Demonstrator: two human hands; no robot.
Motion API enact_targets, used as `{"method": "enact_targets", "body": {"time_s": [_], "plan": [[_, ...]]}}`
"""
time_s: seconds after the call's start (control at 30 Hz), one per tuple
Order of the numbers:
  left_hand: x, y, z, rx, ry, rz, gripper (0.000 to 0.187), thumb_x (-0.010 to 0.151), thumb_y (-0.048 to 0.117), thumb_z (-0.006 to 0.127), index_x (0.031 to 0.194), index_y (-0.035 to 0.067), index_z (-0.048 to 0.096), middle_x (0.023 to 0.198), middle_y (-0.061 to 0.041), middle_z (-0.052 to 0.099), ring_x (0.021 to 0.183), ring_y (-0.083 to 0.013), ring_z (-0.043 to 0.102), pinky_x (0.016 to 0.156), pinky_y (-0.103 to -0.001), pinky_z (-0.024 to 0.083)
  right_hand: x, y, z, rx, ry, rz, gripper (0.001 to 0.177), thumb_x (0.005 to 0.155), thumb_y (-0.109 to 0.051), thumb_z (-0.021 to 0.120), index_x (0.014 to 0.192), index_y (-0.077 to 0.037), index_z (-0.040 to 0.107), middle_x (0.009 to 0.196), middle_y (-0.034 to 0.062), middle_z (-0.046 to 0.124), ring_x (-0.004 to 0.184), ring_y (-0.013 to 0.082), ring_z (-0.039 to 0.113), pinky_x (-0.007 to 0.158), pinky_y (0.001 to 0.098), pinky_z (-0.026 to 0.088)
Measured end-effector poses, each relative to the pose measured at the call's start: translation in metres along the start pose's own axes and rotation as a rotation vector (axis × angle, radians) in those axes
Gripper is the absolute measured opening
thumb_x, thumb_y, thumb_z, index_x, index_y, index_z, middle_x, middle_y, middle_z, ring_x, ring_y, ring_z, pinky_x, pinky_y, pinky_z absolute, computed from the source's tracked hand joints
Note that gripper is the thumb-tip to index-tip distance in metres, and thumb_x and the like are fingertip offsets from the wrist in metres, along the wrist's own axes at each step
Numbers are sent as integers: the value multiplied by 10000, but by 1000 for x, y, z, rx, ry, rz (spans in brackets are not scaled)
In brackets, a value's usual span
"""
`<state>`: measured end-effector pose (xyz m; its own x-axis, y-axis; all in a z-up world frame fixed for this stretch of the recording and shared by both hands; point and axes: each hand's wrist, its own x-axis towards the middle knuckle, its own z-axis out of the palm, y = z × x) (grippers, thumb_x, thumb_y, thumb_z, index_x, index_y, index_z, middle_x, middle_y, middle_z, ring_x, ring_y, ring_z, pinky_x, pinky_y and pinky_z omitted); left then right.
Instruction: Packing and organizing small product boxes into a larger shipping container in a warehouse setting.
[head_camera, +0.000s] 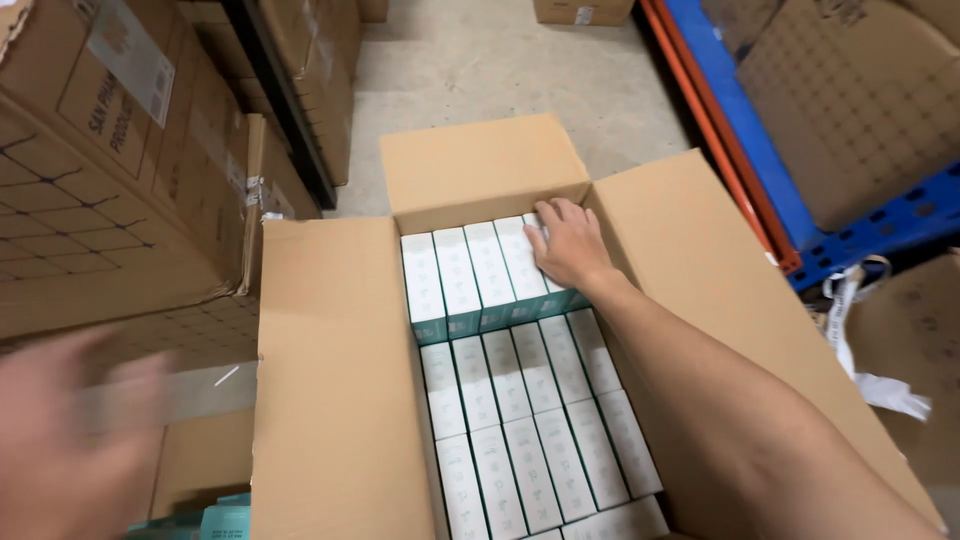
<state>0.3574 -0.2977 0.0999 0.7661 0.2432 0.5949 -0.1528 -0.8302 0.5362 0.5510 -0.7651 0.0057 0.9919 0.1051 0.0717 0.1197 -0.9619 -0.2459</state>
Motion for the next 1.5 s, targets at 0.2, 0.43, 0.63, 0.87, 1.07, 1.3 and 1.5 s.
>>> {"method": "enact_targets", "body": {"time_s": [0.2, 0.43, 0.63, 0.87, 1.07, 1.3, 1.5], "plan": [[7, 134, 211, -45, -174, 656, 468, 856, 500, 721, 1021, 62, 735, 964, -148, 656, 966, -342, 653, 928, -453, 510, -6, 19, 33, -33, 33, 139, 594, 1080, -531, 321, 1514, -146, 452, 1514, 172, 440, 1499, 356, 355, 1240, 504, 230], [-18, 141, 378, 188, -286, 494, 566, 963, 502, 502, 1246, 23, 604, 1156, -171, 541, 1098, -345, 547, 942, -490, 409, -1, 39, 70, -164, 392, -6, 546, 1014, -458, 489, 1451, -142, 577, 1417, 208, 556, 1428, 393, 465, 1200, 505, 307], [-6, 182, 342, 412, -830, 225, 733, 998, 572, 243, 1626, 197, 281, 1611, -180, 362, 1531, -370, 247, 1220, -619, 56, 4, 46, 92, -189, 586, -47, 516, 934, -437, 546, 1379, -187, 617, 1345, 144, 601, 1373, 362, 527, 1155, 535, 380], [-8, 192, 317, 428, -837, 331, 757, 985, 538, 258, 1613, 118, 313, 1686, -175, 280, 1568, -413, 205, 1250, -581, 109, -27, 34, 76, -212, 599, -64, 454, 938, -408, 529, 1309, -172, 645, 1291, 137, 625, 1302, 397, 576, 1071, 573, 450], [6, 179, 330, 516, -976, 551, 1089, 796, 875, 277, 1536, 77, 332, 1600, -205, 328, 1507, -433, 284, 1226, -608, 180, -85, 18, 54, -67, 288, 58, 394, 1025, -388, 425, 1305, -183, 612, 1325, 137, 576, 1396, 419, 468, 1106, 618, 371], [4, 220, 279, 453, -1252, 720, 1370, 558, 949, 619, 1551, 92, 221, 1714, -148, 130, 1508, -386, 303, 1154, -566, 412, -165, -10, 9, -24, 6, 183, 572, 1000, -460, 482, 1511, -213, 410, 1523, 156, 369, 1487, 445, 260, 1095, 661, 327], [-15, 227, 250, 527, -1357, 681, 1499, 531, 743, 753, 1657, 148, -39, 1699, -105, 112, 1496, -348, 282, 1056, -516, 528, -167, -50, -58, 86, -305, 415, 900, 837, -353, 736, 1613, -302, 283, 1622, 265, 139, 1521, 524, 158, 1101, 671, 352]]}}
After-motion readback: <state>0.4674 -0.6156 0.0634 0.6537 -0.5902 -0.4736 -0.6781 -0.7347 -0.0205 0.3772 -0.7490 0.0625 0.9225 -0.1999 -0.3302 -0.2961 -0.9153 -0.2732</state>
